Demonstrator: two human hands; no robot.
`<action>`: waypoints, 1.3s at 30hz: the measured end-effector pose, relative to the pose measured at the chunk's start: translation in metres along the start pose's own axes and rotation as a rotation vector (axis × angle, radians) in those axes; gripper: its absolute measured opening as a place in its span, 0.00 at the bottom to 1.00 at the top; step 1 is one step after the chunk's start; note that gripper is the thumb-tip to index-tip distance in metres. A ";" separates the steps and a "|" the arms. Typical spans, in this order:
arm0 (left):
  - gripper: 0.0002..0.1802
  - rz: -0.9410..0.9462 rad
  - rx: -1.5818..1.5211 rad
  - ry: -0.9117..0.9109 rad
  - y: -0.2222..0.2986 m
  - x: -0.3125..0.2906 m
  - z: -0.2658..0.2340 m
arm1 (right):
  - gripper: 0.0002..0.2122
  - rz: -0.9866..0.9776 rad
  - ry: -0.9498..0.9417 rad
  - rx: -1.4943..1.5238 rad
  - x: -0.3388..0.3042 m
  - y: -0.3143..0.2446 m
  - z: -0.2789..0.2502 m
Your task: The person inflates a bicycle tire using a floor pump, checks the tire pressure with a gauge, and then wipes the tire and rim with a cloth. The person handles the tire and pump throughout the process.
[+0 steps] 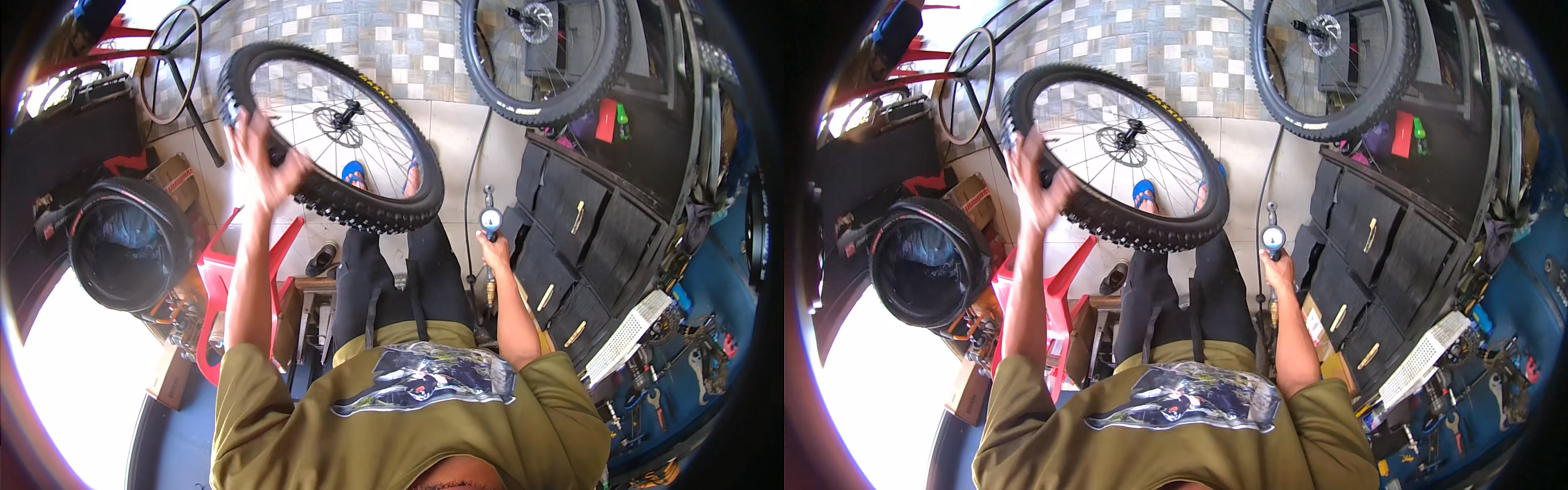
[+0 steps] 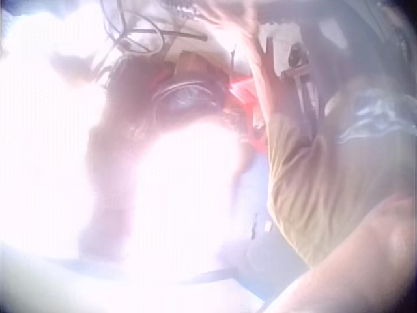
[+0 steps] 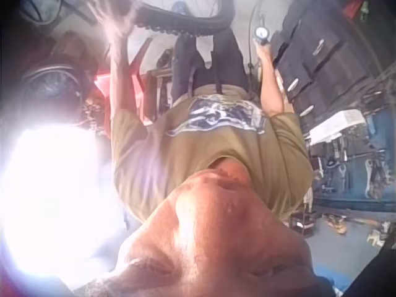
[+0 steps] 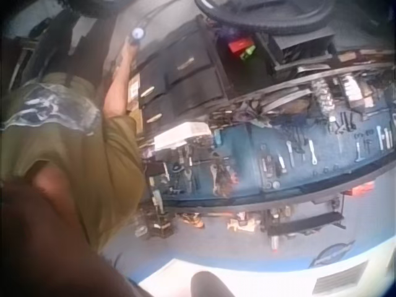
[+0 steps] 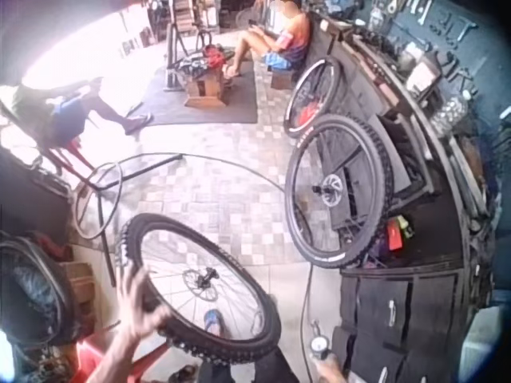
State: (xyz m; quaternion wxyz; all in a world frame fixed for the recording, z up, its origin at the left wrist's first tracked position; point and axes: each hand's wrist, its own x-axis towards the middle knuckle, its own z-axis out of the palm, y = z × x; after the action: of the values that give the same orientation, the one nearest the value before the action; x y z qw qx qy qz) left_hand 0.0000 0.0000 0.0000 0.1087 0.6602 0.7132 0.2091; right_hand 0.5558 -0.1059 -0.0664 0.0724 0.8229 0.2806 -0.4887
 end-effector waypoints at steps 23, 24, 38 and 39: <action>0.62 0.007 0.173 -0.365 0.010 -0.132 -0.025 | 0.24 0.074 -0.192 0.219 0.023 -0.015 -0.003; 0.62 0.005 0.175 -0.369 0.008 -0.131 -0.026 | 0.24 0.074 -0.195 0.196 0.022 -0.013 -0.001; 0.61 -0.044 0.115 -0.398 0.025 -0.125 -0.023 | 0.25 0.071 -0.198 0.187 0.025 -0.032 0.020; 0.61 -0.049 0.116 -0.396 0.028 -0.125 -0.022 | 0.26 0.072 -0.205 0.194 0.025 -0.035 0.021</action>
State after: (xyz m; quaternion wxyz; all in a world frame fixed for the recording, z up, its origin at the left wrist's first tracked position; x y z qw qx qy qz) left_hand 0.0291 -0.1260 0.0169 0.2134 0.6758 0.7048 0.0311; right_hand 0.5302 -0.0751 -0.0933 0.0383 0.7814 0.1934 -0.5921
